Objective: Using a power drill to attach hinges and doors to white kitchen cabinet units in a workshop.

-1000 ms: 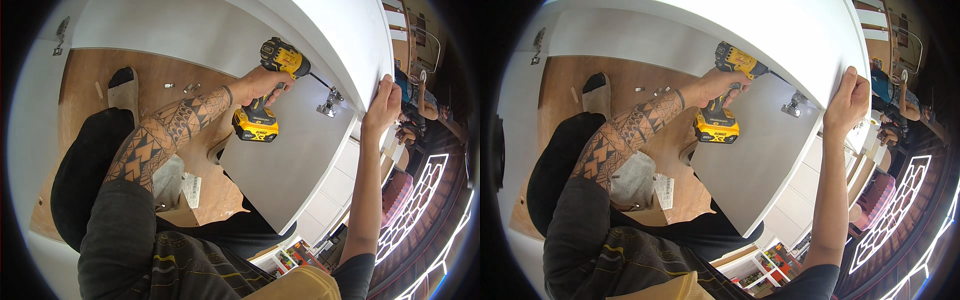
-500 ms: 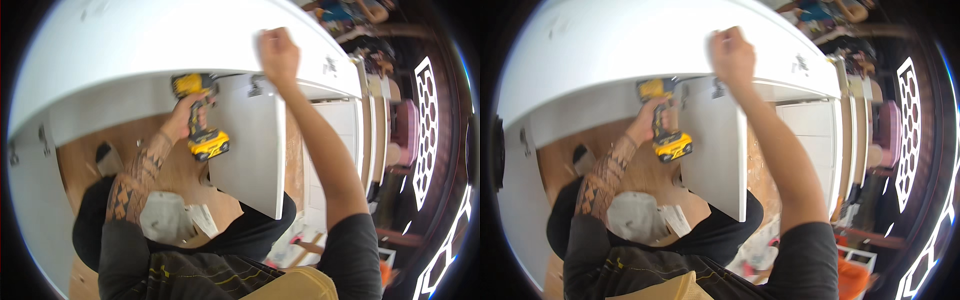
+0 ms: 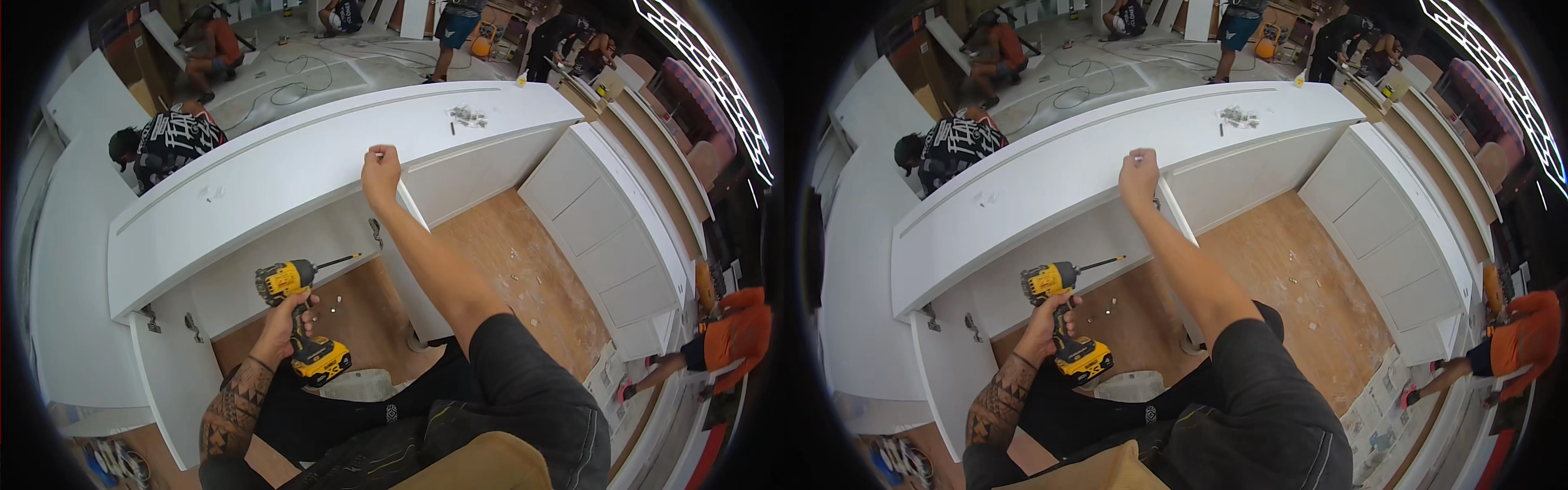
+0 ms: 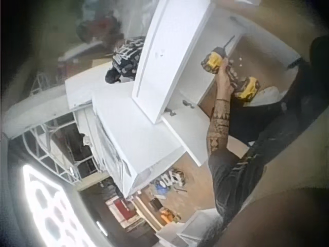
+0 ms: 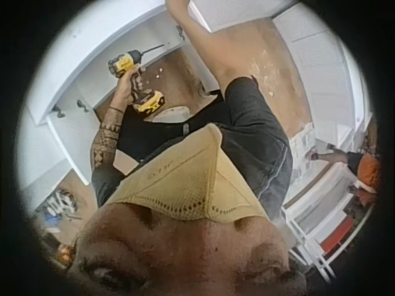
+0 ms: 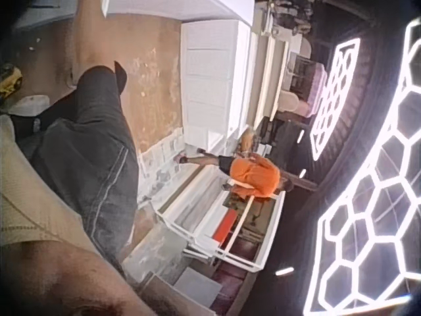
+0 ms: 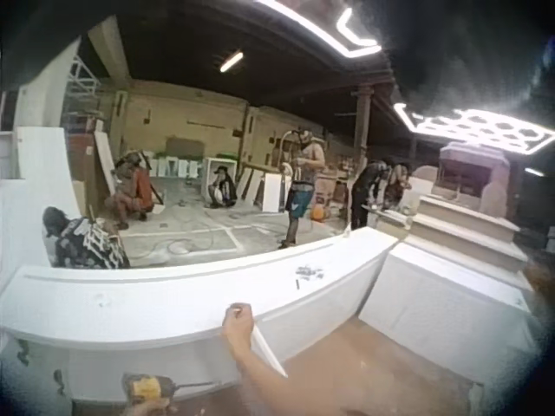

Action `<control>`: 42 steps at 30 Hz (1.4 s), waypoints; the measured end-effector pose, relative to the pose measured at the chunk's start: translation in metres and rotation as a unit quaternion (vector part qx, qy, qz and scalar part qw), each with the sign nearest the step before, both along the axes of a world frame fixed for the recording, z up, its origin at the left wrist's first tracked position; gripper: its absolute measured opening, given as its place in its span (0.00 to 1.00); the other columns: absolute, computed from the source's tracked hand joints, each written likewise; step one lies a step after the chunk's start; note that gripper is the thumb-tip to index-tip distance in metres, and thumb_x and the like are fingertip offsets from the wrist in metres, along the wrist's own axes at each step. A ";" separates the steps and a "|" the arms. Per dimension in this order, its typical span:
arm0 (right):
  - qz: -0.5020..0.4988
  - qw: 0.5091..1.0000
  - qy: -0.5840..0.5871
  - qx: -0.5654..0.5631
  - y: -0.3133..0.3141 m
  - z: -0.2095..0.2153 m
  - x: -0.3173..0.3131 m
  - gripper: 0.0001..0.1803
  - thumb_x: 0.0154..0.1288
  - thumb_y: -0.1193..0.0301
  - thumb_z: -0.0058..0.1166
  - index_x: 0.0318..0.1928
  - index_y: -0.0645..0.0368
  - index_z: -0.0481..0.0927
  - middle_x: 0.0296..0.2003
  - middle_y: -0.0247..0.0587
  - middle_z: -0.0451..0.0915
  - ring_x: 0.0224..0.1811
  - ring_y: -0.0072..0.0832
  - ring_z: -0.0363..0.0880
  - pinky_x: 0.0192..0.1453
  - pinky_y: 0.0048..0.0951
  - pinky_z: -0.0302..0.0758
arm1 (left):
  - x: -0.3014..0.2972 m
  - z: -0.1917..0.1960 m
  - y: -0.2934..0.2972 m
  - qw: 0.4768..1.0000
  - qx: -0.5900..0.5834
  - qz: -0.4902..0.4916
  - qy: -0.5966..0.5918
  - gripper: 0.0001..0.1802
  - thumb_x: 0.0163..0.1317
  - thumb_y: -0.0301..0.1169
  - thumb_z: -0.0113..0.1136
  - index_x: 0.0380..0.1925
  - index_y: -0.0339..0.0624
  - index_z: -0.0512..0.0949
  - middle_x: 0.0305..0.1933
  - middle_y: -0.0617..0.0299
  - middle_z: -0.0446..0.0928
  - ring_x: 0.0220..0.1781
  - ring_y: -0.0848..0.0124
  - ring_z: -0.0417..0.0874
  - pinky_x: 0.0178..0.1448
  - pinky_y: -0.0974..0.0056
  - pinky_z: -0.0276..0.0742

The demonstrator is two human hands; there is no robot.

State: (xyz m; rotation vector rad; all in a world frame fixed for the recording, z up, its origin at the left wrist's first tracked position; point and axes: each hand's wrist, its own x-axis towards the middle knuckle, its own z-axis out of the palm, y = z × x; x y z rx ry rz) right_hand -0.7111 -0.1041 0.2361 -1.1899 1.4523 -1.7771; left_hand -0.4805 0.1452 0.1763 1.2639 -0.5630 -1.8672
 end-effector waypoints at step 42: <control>0.276 0.849 -0.393 0.223 0.123 -0.102 -0.020 0.07 0.73 0.76 0.65 0.48 0.62 0.82 0.40 0.39 0.85 0.40 0.26 0.85 0.45 0.20 0.85 | 0.000 0.000 0.029 0.983 -0.164 0.056 0.054 0.13 0.69 0.35 0.63 0.46 0.37 0.82 0.22 0.68 0.74 0.21 0.76 0.76 0.28 0.70 0.74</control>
